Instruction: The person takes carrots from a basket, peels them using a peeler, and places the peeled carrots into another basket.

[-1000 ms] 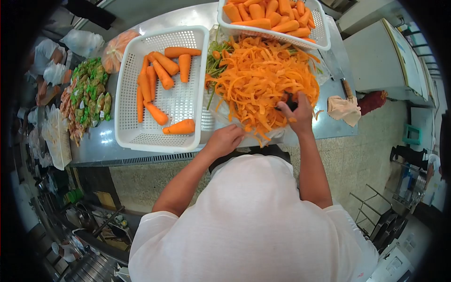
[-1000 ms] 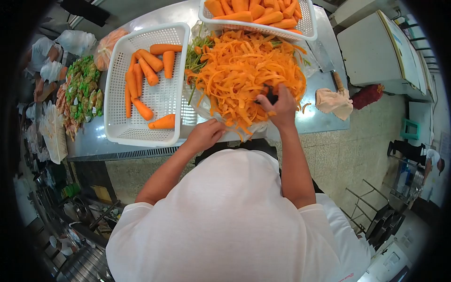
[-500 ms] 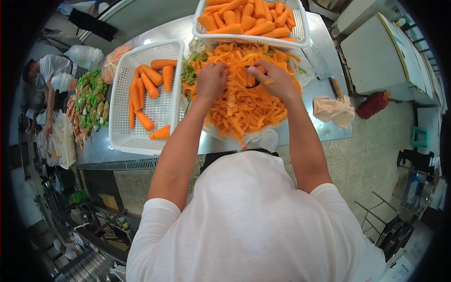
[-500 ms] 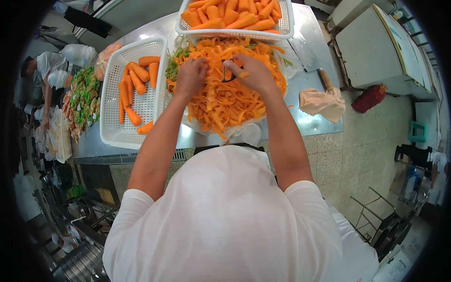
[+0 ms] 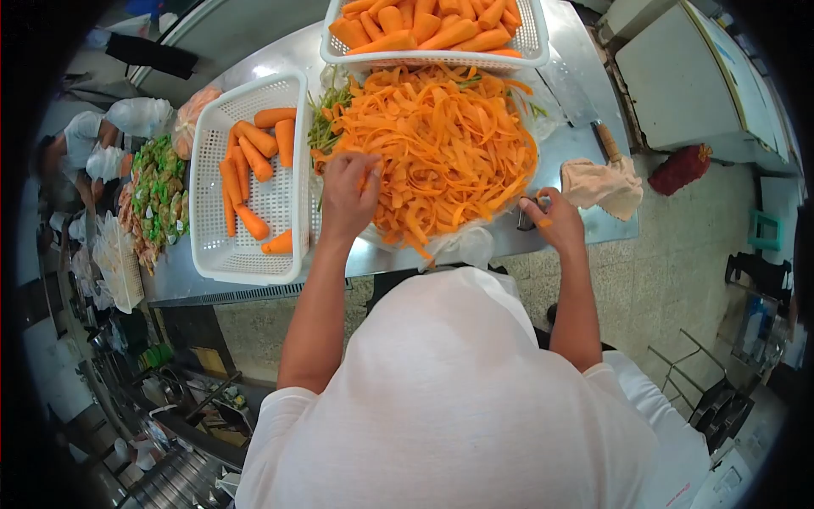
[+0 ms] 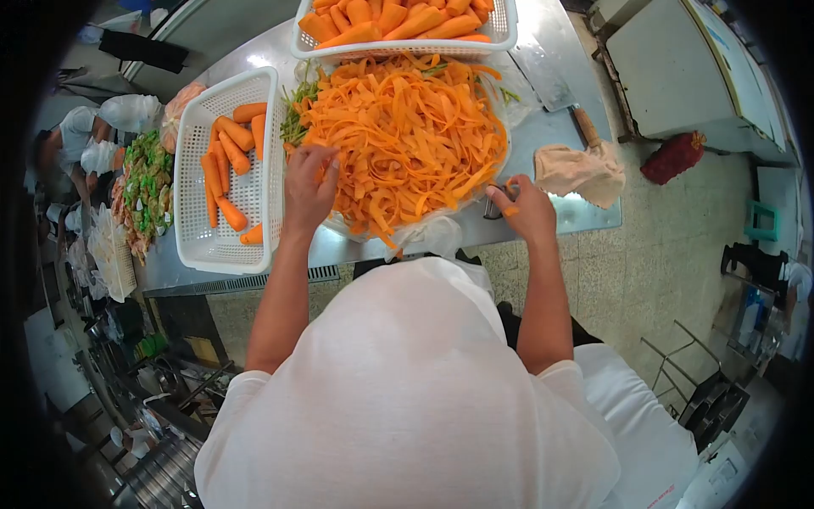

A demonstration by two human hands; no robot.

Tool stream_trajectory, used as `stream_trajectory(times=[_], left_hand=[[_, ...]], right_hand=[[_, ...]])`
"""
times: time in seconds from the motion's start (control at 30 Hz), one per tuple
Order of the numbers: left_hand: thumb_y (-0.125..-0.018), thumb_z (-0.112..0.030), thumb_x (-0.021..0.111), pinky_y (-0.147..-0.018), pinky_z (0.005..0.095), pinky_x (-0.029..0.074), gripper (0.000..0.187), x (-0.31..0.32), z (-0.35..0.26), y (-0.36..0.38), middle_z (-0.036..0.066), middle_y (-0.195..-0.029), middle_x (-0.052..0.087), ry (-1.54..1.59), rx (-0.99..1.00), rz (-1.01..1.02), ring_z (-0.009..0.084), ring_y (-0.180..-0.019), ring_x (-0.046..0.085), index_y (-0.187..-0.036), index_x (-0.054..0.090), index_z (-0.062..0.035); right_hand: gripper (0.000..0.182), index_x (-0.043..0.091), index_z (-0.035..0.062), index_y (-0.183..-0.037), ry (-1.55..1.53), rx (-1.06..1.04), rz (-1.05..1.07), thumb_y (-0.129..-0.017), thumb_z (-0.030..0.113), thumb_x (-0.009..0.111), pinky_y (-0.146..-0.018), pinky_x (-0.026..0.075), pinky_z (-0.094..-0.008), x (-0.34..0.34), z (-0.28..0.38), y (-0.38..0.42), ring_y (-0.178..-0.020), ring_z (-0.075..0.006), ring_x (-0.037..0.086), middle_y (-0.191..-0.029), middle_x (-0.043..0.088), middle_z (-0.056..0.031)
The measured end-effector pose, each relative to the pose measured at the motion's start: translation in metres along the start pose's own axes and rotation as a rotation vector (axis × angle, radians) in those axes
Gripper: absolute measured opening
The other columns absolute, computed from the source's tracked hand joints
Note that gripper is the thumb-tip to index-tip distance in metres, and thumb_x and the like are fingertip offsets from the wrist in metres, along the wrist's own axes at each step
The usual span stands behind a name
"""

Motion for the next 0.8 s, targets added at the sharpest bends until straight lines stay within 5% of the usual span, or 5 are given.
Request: stream_trajectory(times=[0.33, 0.57, 0.7, 0.77, 0.8], left_hand=[[-0.089, -0.004, 0.069, -0.076, 0.0402, 0.053, 0.012, -0.037, 0.021, 0.048, 0.014, -0.089, 0.067, 0.098, -0.131, -0.107, 0.0320, -0.086, 0.065, -0.100, 0.073, -0.0010], [-0.093, -0.012, 0.068, -0.081, 0.0391, 0.055, 0.018, -0.095, 0.075, 0.057, 0.017, -0.096, 0.068, 0.056, -0.421, -0.252, 0.0319, -0.091, 0.067, -0.107, 0.073, -0.0028], [-0.092, -0.019, 0.068, -0.090, 0.0457, 0.054, 0.029, -0.107, 0.130, 0.079, 0.018, -0.105, 0.069, -0.254, -0.480, -0.017, 0.0355, -0.100, 0.068, -0.116, 0.071, -0.0029], [-0.090, -0.020, 0.070, -0.094, 0.0449, 0.053, 0.038, -0.099, 0.158, 0.099, 0.019, -0.111, 0.069, -0.450, -0.686, 0.478, 0.0370, -0.105, 0.067, -0.125, 0.069, -0.0063], [-0.084, -0.026, 0.075, -0.098, 0.0429, 0.052, 0.050, -0.095, 0.181, 0.108, 0.019, -0.119, 0.068, -0.228, -0.883, 0.643, 0.0361, -0.111, 0.066, -0.131, 0.067, -0.0101]], right_hand=[[0.042, 0.059, 0.0079, -0.121, 0.128, -0.145, -0.065, -0.092, 0.035, 0.071, -0.078, 0.053, -0.0510, 0.022, 0.004, -0.015, -0.099, -0.0393, 0.066, -0.105, 0.069, -0.0158], [0.020, 0.056, 0.0067, -0.102, 0.201, -0.376, -0.165, -0.090, 0.017, 0.067, -0.070, 0.052, -0.0505, 0.033, 0.005, -0.029, -0.088, -0.0408, 0.065, -0.094, 0.068, -0.0162], [0.014, 0.057, 0.0024, -0.090, 0.213, -0.320, -0.196, -0.092, 0.015, 0.062, -0.066, 0.050, -0.0521, 0.015, 0.006, -0.042, -0.075, -0.0444, 0.064, -0.077, 0.065, -0.0201], [0.016, 0.057, 0.0020, -0.087, 0.084, -0.307, -0.157, -0.092, 0.016, 0.063, -0.063, 0.049, -0.0456, -0.012, 0.029, -0.043, -0.068, -0.0364, 0.064, -0.073, 0.063, -0.0181], [0.018, 0.058, 0.0016, -0.087, 0.005, -0.282, -0.141, -0.092, 0.018, 0.065, -0.063, 0.049, -0.0443, -0.028, 0.050, -0.040, -0.068, -0.0368, 0.064, -0.073, 0.064, -0.0176]])
Point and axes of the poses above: each hand's wrist, its own y-axis away from the middle knuckle, its own x-axis out of the palm, z = x × y, the point moved 6 cm from there along -y, towards the middle knuckle
